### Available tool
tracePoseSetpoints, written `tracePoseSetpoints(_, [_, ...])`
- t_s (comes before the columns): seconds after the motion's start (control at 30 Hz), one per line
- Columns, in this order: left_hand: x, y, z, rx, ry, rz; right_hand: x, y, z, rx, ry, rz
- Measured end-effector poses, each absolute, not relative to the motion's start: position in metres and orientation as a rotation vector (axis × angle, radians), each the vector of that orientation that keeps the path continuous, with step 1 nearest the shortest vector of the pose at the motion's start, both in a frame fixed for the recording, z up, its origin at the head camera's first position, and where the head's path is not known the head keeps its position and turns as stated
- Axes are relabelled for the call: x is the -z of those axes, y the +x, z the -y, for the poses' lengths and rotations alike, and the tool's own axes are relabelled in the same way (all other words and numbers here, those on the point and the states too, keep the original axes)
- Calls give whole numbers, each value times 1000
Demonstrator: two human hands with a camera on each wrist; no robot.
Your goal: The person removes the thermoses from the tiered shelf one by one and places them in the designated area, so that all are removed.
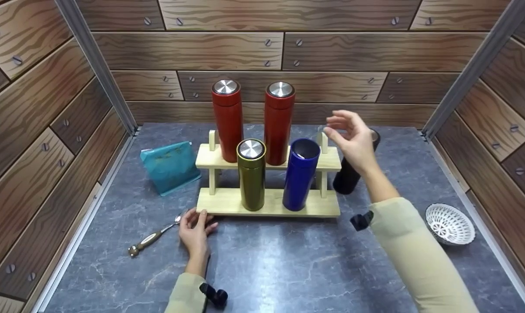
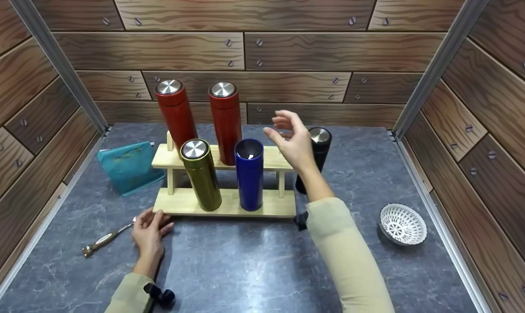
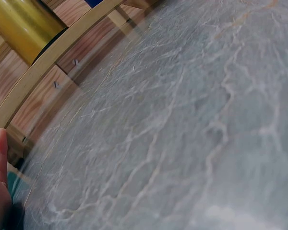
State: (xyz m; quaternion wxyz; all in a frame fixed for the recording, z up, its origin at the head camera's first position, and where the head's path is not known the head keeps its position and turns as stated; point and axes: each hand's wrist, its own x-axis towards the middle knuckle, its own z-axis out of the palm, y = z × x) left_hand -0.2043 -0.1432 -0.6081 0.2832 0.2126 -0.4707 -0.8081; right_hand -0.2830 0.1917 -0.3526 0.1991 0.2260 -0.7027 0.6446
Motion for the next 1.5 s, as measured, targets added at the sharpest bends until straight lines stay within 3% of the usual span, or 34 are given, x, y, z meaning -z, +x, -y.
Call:
tracePoseSetpoints(0.53, [608,-206,144,2164,553,1247,328,-298,-143,-1767,670,2073])
tracePoseSetpoints(1.07, [611,-204,146,2128,550,1261,336,-339,-119,-1918,636,2251])
tracePoseSetpoints(1.5, [611,-207,142,2144,576,1251,335,-345,-111,-1831,583,2278])
